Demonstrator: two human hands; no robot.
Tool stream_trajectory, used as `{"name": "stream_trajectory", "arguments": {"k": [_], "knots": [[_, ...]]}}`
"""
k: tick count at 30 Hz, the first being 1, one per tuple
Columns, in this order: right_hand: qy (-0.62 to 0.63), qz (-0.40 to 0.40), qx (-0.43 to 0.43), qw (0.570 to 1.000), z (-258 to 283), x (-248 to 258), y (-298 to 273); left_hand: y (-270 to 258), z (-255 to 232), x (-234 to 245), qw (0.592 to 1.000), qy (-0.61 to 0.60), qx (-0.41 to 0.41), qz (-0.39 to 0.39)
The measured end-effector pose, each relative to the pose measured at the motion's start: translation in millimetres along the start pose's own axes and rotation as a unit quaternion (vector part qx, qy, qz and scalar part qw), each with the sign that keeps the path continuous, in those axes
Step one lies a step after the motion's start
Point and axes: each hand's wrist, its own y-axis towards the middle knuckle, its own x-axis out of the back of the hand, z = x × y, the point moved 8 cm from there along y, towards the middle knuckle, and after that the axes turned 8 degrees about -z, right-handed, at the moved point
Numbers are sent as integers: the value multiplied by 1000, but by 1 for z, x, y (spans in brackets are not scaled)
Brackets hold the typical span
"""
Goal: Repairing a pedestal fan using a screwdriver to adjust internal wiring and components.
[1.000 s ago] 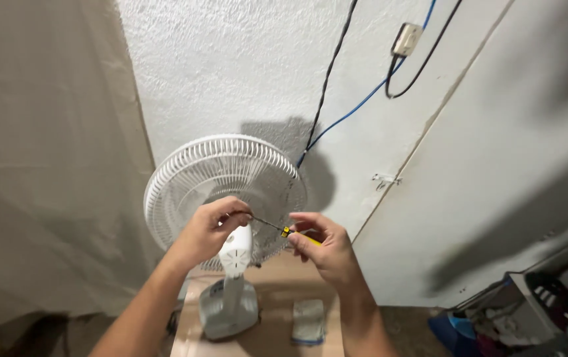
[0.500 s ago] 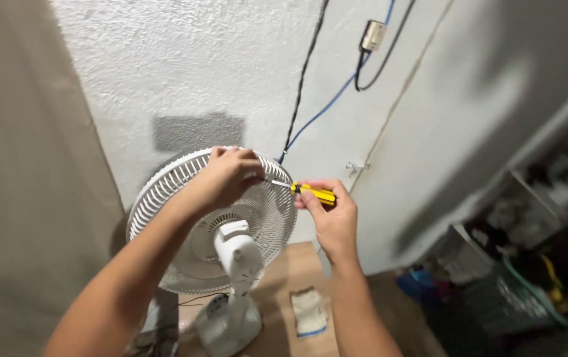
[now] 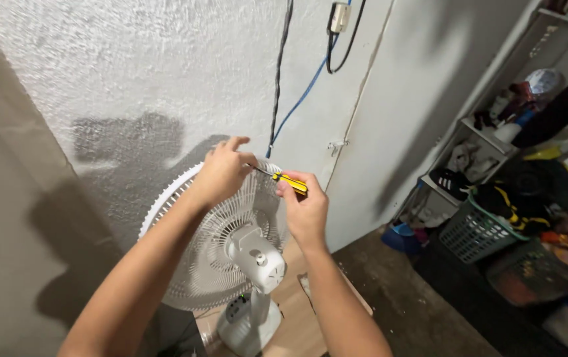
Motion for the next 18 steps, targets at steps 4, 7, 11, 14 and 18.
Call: {"name": "stream_trajectory", "arguments": {"k": [4,7,11,14,18], "knots": [[-7,-9,8,1000,-1,-3,-4,1,0,3,1000,1,22,-6],[9,-13,23,1000,0,-5,-6,-1,2,2,999,15,48,-10],[-5,-22,14,1000,-5,-10,-3,1,6,3,997,33,65,-16],[-10,-21,6,1000,-13,-10,-3,-1,7,1,996,41,72,-17],[26,-24,-14,999,-20,-12,-3,0,3,4,996,50,75,-14]]}}
